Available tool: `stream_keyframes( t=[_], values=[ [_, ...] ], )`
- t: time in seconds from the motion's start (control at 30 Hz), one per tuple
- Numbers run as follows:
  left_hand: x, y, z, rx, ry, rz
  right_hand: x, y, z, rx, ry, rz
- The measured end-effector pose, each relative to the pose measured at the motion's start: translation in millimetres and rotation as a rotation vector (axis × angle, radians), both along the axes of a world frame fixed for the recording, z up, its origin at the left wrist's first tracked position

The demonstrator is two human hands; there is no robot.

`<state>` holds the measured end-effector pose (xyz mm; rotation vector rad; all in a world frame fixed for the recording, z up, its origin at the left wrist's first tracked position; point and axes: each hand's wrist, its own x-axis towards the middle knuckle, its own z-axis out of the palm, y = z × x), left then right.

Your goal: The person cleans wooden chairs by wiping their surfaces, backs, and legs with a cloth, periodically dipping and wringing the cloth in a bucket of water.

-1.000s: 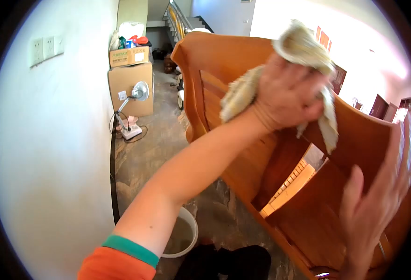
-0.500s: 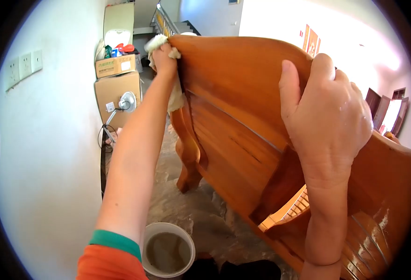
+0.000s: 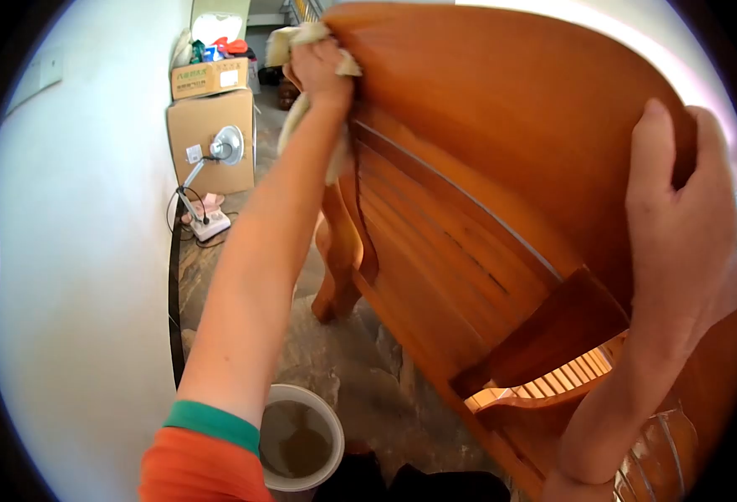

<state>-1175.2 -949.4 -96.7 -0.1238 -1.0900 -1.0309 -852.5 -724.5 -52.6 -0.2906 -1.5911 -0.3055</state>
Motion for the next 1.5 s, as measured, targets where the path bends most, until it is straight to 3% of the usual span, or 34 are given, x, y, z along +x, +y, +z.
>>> stream_keyframes(
  t=[0.03, 0.1, 0.13, 0.23, 0.3, 0.43, 0.53, 0.63, 0.7, 0.77, 0.8, 0.83, 0.9, 0.97, 1.03, 1.07, 1.13, 1.2, 1.3, 1.43, 1.5],
  values=[
    [-17, -10, -6, 0.041, -0.012, 0.109, -1, 0, 0, -0.024, -0.016, 0.007],
    [-37, -20, -22, -0.056, 0.054, 0.1, 6, -11, 3, -0.062, -0.105, -0.017],
    [-33, -7, -20, 0.093, 0.184, 0.232, 25, -39, 9, -0.163, -0.238, -0.043],
    [-15, -3, -33, 0.021, -0.151, -0.097, 12, -33, 8, -0.11, -0.099, 0.006],
    [31, 24, -61, -0.038, -0.33, -0.065, 2, -1, 5, 0.015, -0.037, 0.013],
    [10, 48, -150, 0.193, -0.72, -0.266, 1, -3, 5, 0.065, 0.032, -0.105],
    [26, 42, -162, 0.35, -0.803, -0.743, 10, -5, 3, 0.082, -0.026, -0.13],
    [25, 39, -120, 0.413, -0.343, -1.01, 12, 7, 1, 0.209, 0.002, -0.074],
    [-1, 32, -65, 0.114, 0.101, -0.383, 16, 7, -1, 0.218, -0.002, -0.06],
    [23, 2, -10, -0.102, 0.124, 0.091, 15, 7, -4, 0.199, 0.007, -0.055],
    [19, -12, 12, -0.172, 0.179, 0.078, 13, 6, -5, 0.177, 0.012, -0.05],
    [-16, -32, 26, -0.166, 0.151, 0.421, 9, 7, -7, 0.15, 0.017, -0.04],
    [-5, -48, 37, -0.044, -0.096, 0.039, 5, 13, -6, 0.09, -0.05, -0.03],
    [-40, -71, 19, -0.001, -0.3, 0.3, 16, -21, -2, 0.027, -0.093, -0.022],
    [20, -68, 16, -0.194, -0.508, -0.366, 18, -49, 1, -0.124, -0.126, -0.07],
    [23, -65, 11, -0.032, -0.55, -0.189, 14, -56, 4, -0.223, -0.144, -0.109],
    [35, -44, -19, 0.292, -0.297, -0.657, 19, -54, -2, -0.23, -0.152, 0.003],
    [32, -20, -62, 0.354, -0.296, -0.653, 21, -51, -3, -0.24, -0.152, 0.052],
    [-25, 0, -157, 0.233, -0.615, -0.241, 14, -30, -6, -0.112, -0.093, 0.054],
    [-29, 33, -210, 0.472, -0.771, -0.068, -1, 1, -7, 0.042, -0.024, 0.084],
    [-19, 55, -209, 0.727, -0.963, -0.277, -2, 6, -7, 0.085, 0.014, 0.067]
  ],
)
